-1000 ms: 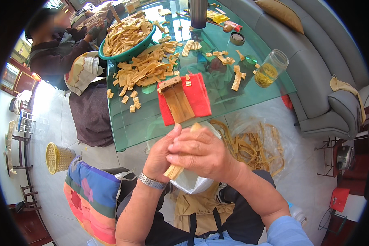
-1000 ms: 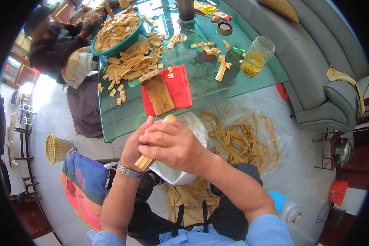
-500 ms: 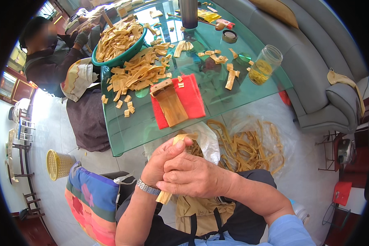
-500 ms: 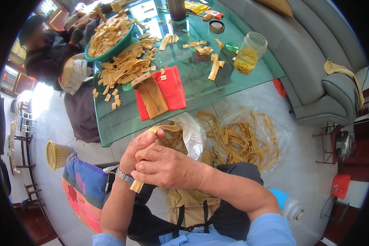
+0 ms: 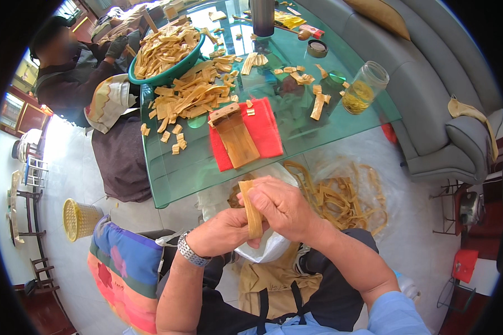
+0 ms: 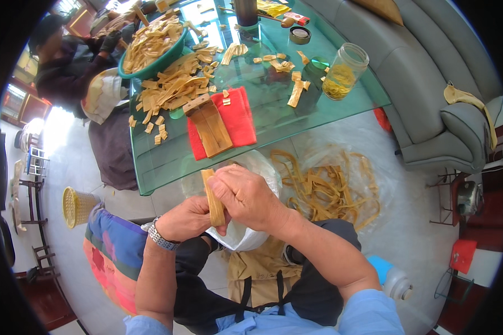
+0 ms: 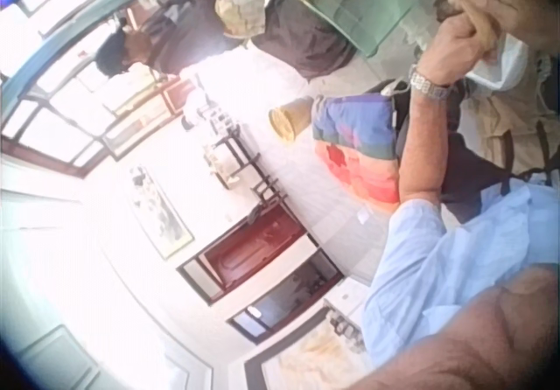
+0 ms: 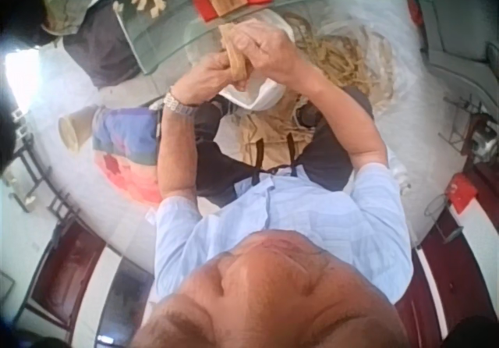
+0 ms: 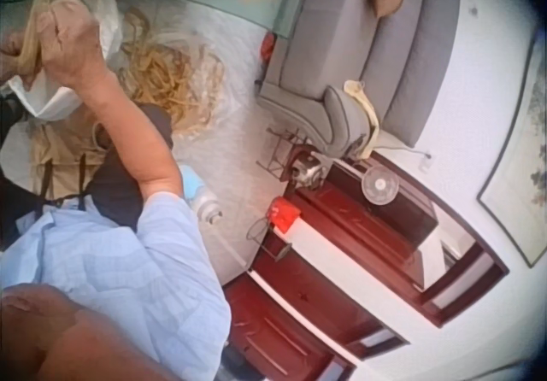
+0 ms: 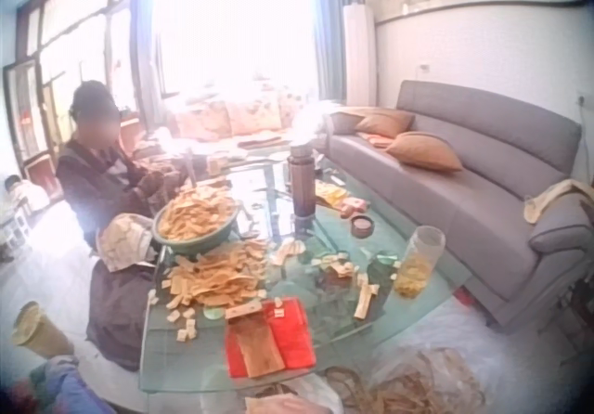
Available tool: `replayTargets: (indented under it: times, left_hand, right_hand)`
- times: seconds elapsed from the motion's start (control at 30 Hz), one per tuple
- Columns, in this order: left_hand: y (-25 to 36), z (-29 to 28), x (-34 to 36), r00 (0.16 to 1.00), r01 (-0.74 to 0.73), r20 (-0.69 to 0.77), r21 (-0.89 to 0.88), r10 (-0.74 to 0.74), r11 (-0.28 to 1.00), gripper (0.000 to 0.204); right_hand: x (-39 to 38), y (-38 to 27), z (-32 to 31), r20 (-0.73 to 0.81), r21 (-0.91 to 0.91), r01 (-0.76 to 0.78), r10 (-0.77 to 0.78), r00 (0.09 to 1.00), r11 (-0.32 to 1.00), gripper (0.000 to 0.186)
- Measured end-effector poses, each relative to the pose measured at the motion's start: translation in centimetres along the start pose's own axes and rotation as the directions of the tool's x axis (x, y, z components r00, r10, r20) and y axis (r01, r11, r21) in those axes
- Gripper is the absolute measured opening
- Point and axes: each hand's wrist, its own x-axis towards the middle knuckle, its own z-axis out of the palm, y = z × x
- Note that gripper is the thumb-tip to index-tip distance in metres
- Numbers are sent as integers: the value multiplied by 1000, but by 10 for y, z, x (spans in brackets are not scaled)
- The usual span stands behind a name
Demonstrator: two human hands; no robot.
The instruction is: The person sits on the floor and repeatedly picks up dried yellow strips from a pile on the table, tears them into smaller pieces by hand, and places them into a white bag. Another person is visible in the background performing a similar task.
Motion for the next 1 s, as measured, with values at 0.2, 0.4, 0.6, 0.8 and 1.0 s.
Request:
replayTargets:
  times: [0.2,0.4,0.6,0.8,1.0]
  left_hand:
    - [3,-9,-15,972,144,-215,229,-94,963,19]
    - [-15,-8,-15,843,-144,-359,566,400,812,23]
    - [-22,-10,-11,801,-251,-403,447,443,859,39]
    - [-41,-21,-2,825,-350,-369,262,429,899,27]
    - [-26,-17,-3,830,-272,-498,34,253,962,23]
  right_hand:
    - [1,-2,1,298,91,-506,461,836,858,40]
    - [9,11,7,458,429,-755,601,655,496,34]
    - [9,21,8,651,452,-834,522,551,317,32]
    - [9,27,11,673,413,-874,561,482,255,34]
    - [20,7,5,357,307,-654,553,753,692,32]
